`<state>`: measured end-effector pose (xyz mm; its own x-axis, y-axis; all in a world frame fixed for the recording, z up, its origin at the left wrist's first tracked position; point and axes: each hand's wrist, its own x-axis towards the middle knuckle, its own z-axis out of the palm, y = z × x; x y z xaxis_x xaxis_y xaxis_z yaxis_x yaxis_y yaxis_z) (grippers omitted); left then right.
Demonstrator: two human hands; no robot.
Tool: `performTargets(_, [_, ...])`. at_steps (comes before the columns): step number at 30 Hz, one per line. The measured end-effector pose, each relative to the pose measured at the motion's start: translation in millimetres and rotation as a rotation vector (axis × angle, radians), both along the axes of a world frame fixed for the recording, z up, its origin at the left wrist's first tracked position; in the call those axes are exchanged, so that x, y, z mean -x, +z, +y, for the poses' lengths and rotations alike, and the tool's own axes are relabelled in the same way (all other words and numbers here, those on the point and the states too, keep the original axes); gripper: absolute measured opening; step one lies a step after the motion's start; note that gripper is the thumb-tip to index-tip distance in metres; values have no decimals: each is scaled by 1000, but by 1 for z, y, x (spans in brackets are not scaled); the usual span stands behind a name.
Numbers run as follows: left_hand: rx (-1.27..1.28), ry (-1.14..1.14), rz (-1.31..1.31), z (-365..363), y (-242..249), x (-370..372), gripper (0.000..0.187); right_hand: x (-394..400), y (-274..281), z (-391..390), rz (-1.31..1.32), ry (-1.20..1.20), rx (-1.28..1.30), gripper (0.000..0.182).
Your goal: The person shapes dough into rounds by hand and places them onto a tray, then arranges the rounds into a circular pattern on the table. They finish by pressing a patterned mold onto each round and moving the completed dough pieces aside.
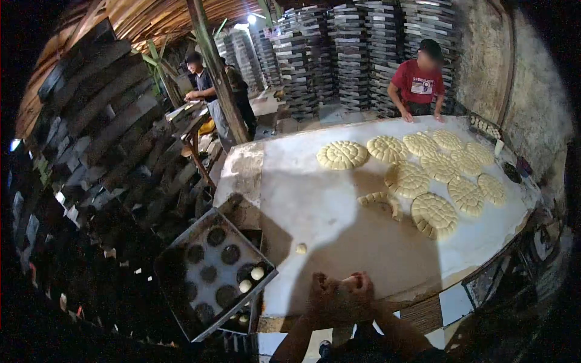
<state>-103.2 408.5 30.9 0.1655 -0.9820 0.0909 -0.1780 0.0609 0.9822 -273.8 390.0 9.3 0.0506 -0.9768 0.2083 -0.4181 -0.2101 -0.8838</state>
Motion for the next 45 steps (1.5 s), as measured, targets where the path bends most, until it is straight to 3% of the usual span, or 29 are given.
performTargets(2, [-47,3,229,10,-46,-20,25,36,-7,-7,30,-66,-4,40])
performTargets(4, [-72,11,240,27,-70,-34,26,84,-13,-17,7,-161,-19,37])
performTargets(6, [-67,-49,-47,42,-68,-41,28,135,-23,-22,69,-99,-32,37])
performTargets(8, [47,-205,-641,35,-46,-57,29,189,-58,-21,273,90,10,45])
performTargets(10, [164,-218,-1076,3,-24,-63,30,231,-68,-51,751,363,222,49])
performTargets(11, [206,-147,-1160,-22,-14,-63,31,243,-71,-66,981,501,330,52])
performTargets(14, [212,80,-1130,-82,-11,-22,33,187,-40,-132,755,235,181,52])
performTargets(15, [183,91,-1134,-90,-13,-4,33,163,-73,-141,556,161,354,38])
performTargets(18, [-60,-198,-1252,-69,-5,38,31,99,-37,-108,159,320,271,22])
performTargets(21, [-296,-497,-1346,-26,-1,71,30,116,-61,-54,483,646,362,23])
performTargets(24, [-57,-338,-1338,11,-57,16,27,183,-72,-76,686,841,317,24])
performTargets(26, [115,-36,-1286,-9,-78,-12,26,182,-46,-116,777,739,300,25])
performTargets(28, [28,182,-1085,-65,-29,-13,27,147,-27,-142,763,602,314,30])
performTargets(30, [56,337,-920,-102,-41,15,26,107,-28,-142,720,517,333,36])
performTargets(32, [150,203,-1103,-82,-42,56,22,81,-45,-120,680,470,360,39])
performTargets(33, [154,133,-1116,-69,-48,61,21,92,-50,-107,667,578,347,40])
performTargets(36, [53,-90,-993,-11,-74,43,21,144,-76,-97,671,797,223,42])
performTargets(38, [-2,-232,-1407,14,-70,-2,26,168,-87,-126,757,741,153,41])
performTargets(41, [32,74,-1286,-38,-38,-50,42,137,-47,-178,785,382,279,36])
performTargets(42, [108,125,-1017,-66,-52,-48,33,113,-43,-187,712,288,228,33])
performTargets(43, [18,167,-917,-90,-65,-39,23,93,-42,-185,647,200,181,31])
performTargets(45, [-1,300,-652,-109,-50,-1,23,62,-44,-169,532,114,190,26])
